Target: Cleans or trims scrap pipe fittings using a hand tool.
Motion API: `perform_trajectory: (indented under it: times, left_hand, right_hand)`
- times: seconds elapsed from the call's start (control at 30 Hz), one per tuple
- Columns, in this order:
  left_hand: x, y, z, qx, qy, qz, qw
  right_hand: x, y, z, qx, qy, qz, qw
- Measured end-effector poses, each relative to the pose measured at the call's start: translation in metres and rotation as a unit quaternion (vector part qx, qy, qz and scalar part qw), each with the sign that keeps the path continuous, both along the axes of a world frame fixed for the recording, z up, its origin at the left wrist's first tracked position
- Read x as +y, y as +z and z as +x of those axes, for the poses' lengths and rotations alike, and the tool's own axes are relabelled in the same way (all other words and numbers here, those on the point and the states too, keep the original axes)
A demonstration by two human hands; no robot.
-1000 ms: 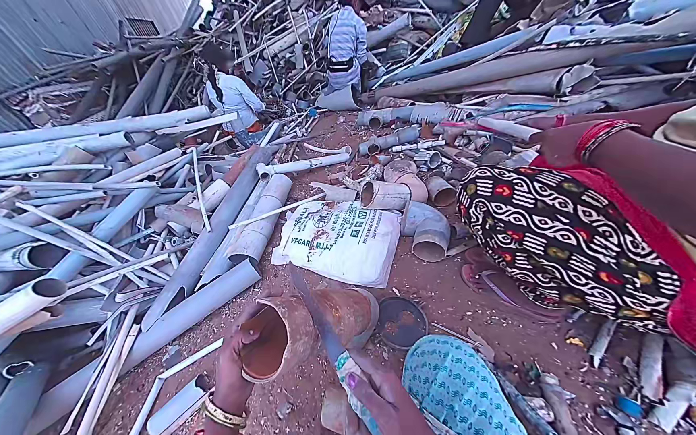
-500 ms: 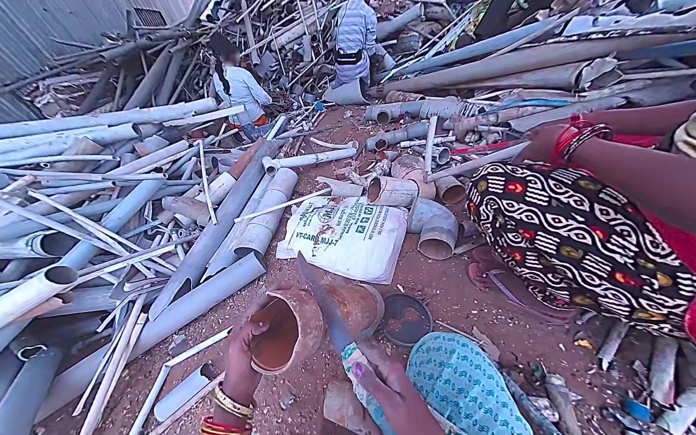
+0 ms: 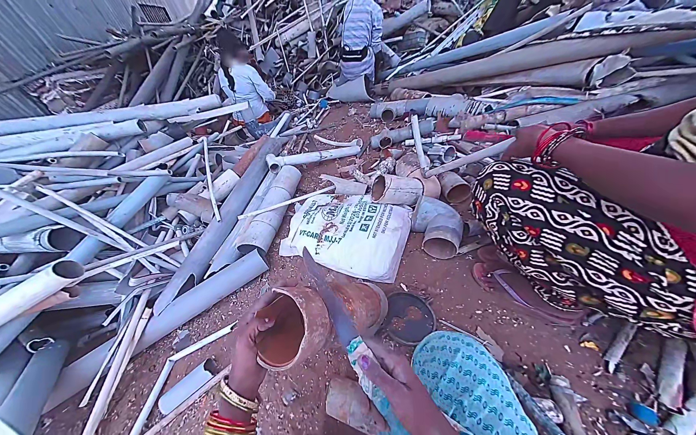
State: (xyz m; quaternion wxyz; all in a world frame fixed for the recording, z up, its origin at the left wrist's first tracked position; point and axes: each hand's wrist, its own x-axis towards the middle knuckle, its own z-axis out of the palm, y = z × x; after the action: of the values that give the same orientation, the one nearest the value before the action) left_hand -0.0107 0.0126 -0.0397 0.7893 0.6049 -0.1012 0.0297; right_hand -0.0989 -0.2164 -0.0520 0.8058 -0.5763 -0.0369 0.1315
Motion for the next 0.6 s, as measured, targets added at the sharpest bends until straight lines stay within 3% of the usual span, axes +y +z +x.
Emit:
perform_trajectory:
  times: [0.27, 0.6]
  left_hand:
    - [0.001, 0.002, 0.0, -0.035, -0.052, 0.003, 0.998]
    - [0.004, 0.0, 0.0, -0.036, -0.075, 0.021, 0.996]
  right_hand:
    - [0.004, 0.012, -0.012, -0.023, -0.028, -0.078, 0.996]
    - [-0.001, -0.001, 0.0, -0.015, -0.021, -0.037, 0.999]
